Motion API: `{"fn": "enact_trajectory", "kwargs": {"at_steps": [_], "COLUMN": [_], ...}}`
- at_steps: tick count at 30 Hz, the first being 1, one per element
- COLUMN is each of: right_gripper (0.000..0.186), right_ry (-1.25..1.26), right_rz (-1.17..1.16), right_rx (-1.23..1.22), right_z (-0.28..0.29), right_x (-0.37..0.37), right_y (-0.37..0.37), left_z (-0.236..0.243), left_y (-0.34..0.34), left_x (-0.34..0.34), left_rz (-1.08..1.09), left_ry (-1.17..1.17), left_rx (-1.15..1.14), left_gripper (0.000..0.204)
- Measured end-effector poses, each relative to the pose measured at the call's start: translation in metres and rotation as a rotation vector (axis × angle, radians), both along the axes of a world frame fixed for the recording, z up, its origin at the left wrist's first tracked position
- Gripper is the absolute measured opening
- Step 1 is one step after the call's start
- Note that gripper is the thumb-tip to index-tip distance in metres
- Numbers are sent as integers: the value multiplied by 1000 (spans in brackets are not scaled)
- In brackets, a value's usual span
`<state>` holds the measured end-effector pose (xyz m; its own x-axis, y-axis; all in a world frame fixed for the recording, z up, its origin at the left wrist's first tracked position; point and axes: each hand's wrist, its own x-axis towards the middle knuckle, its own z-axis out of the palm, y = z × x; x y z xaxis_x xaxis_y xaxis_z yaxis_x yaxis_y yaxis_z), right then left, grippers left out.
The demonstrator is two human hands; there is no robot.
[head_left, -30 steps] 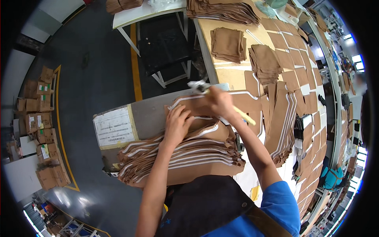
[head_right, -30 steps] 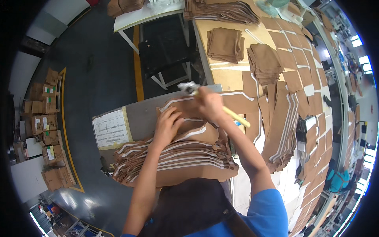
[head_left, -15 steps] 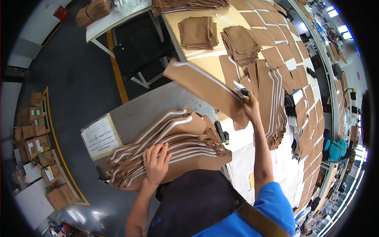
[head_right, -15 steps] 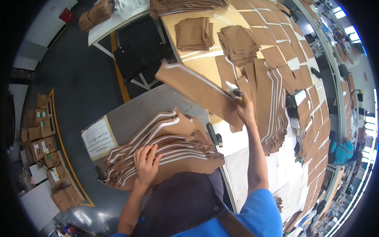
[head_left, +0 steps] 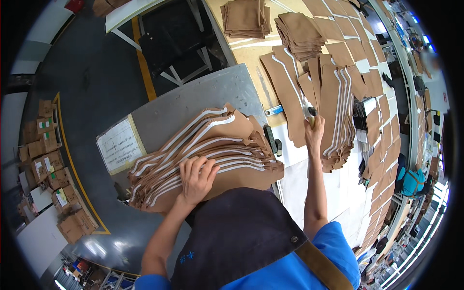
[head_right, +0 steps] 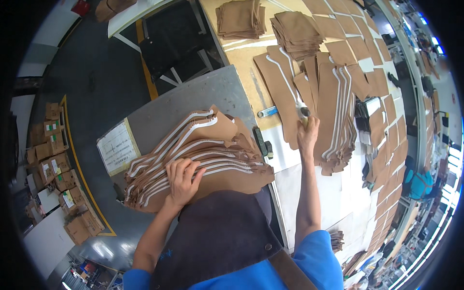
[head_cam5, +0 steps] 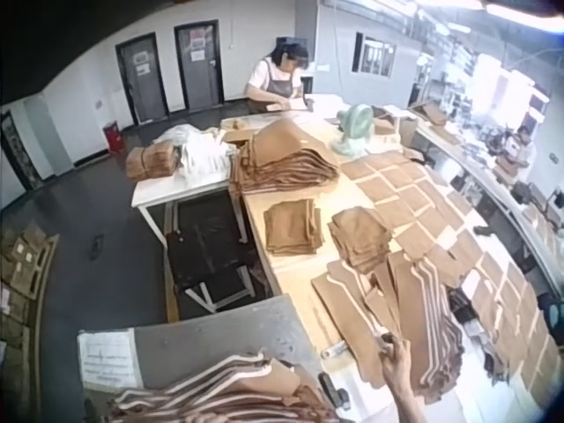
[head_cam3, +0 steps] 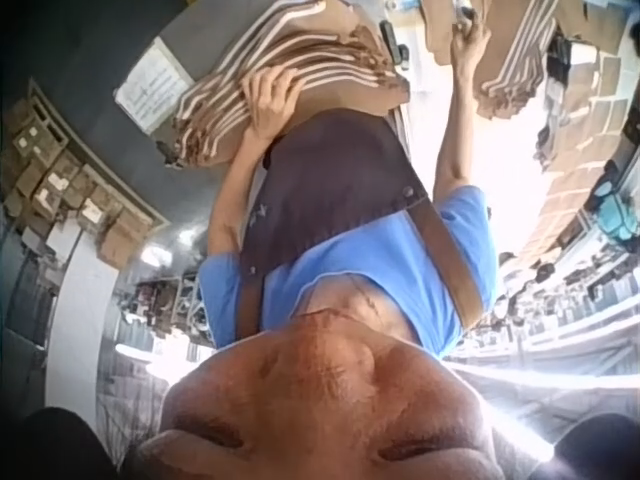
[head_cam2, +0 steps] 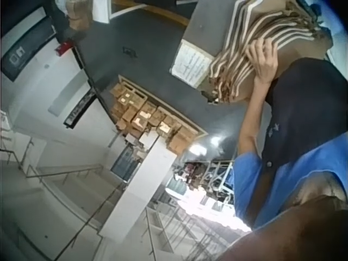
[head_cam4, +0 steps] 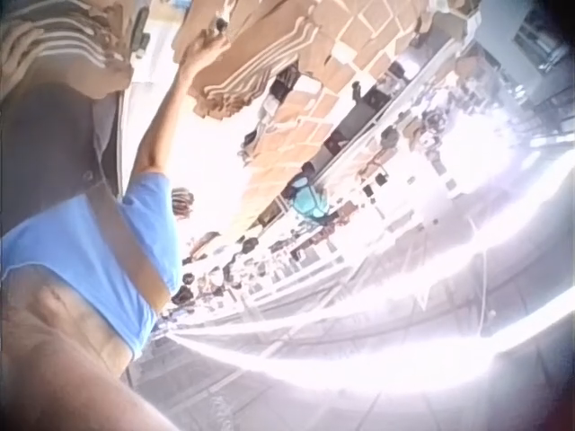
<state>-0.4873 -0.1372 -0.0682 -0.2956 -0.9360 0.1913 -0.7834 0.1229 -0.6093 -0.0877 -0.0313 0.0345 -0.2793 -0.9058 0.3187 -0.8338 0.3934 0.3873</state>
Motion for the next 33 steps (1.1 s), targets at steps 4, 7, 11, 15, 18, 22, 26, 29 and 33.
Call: {"fn": "enact_trajectory", "kwargs": {"at_steps": [4, 7, 11, 15, 18, 22, 26, 29, 33], "right_gripper": [28, 27, 25, 21, 16, 22, 17, 18, 20], "right_ry": [-142, -187, -215, -272, -378, -521, -313, -166, -43], "right_rz": [75, 164, 245, 276, 253, 254, 375, 461, 543], "right_rx": [97, 43, 26, 82, 94, 110, -36, 1, 27], "right_z": [54, 75, 99, 110, 107, 117, 112, 93, 58], "right_x": [49, 74, 93, 98, 95, 128, 159, 158, 159], "right_y": [-8, -10, -13, -20, -32, -71, -104, -113, -123], "left_z": [-19, -29, 4, 10, 35, 51, -39, -51, -59], "left_y": [19, 27, 14, 11, -55, -185, -227, -216, -214], "left_x": [-3, -6, -19, -4, 23, 29, 23, -2, -2], "left_rz": [-56, -81, -42, -73, 216, 132, 20, 87, 85], "left_ry": [-37, -79, -3, 290, 577, 524, 220, 229, 219], "left_rx": [-111, -155, 228, 185, 88, 330, 447, 351, 150], "left_gripper": [32, 31, 24, 20, 11, 15, 20, 19, 18]}}
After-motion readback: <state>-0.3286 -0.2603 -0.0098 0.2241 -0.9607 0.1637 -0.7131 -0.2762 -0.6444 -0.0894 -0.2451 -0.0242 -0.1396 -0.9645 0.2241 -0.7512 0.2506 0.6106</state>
